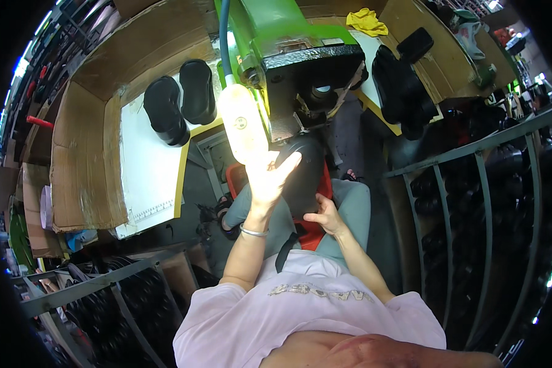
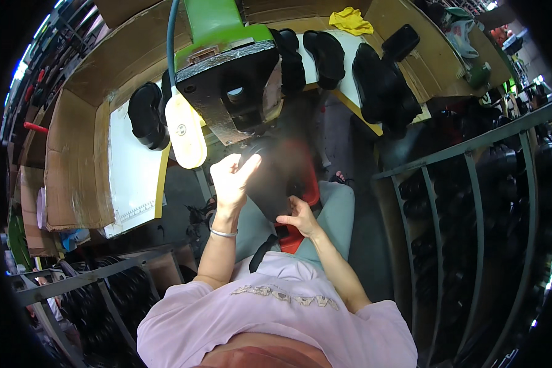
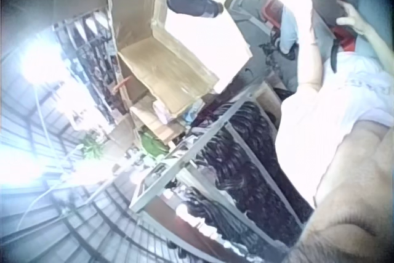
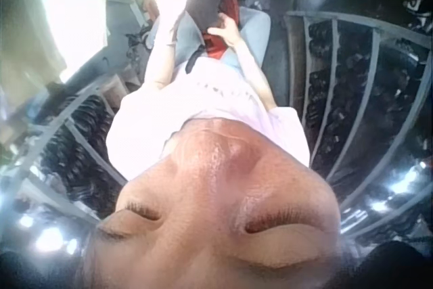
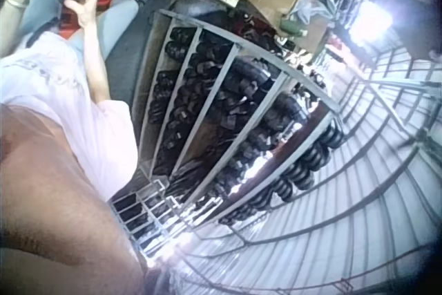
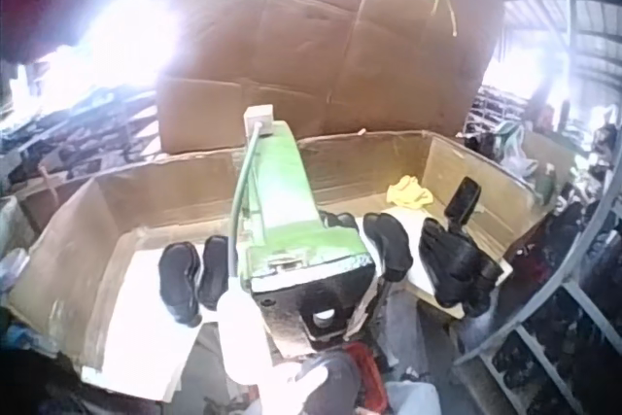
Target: The person uses a green grinding machine to smooth the edges and surfaces of black shoe soles. They handle the soles one by one, pressing them against the rotating abrasive wheel to shape them, then placing the finished soles into a red basket.
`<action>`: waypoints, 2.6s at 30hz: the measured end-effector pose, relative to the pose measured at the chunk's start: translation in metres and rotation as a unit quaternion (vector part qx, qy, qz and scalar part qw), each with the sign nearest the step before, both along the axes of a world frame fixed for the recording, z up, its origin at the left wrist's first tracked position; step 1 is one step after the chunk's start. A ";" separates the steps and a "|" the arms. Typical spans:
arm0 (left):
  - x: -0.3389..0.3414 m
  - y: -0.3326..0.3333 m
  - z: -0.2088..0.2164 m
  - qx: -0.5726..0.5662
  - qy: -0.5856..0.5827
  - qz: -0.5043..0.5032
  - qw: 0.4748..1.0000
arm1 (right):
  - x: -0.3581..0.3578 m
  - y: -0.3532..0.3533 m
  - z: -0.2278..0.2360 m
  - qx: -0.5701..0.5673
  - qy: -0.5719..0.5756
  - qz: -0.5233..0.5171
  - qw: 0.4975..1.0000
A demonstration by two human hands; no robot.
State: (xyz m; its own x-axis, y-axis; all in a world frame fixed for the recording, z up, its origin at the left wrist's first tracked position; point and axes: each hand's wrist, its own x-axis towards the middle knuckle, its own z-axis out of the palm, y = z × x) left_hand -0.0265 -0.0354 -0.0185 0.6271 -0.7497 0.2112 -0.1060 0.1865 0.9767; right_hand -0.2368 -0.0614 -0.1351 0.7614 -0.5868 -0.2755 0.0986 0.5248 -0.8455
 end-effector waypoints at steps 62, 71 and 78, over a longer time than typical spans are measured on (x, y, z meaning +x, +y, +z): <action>-0.086 -0.277 -0.057 0.043 0.436 -0.068 0.896 | 0.050 -0.316 0.136 -0.767 0.328 -0.155 0.529; -0.064 -0.159 -0.036 0.107 0.338 -0.195 0.914 | 0.066 -0.329 0.122 -0.757 0.289 -0.186 0.555; -0.041 0.015 -0.047 0.146 0.464 -0.243 0.839 | 0.063 -0.322 0.113 -0.748 0.255 -0.227 0.569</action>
State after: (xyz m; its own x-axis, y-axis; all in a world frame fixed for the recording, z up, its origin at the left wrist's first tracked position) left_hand -0.0673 -0.0200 -0.0657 0.0258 -0.8992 -0.4367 0.7448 -0.2741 0.6084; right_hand -0.1742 -0.3839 -0.0223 0.4830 -0.5597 0.6734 -0.5219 -0.8015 -0.2918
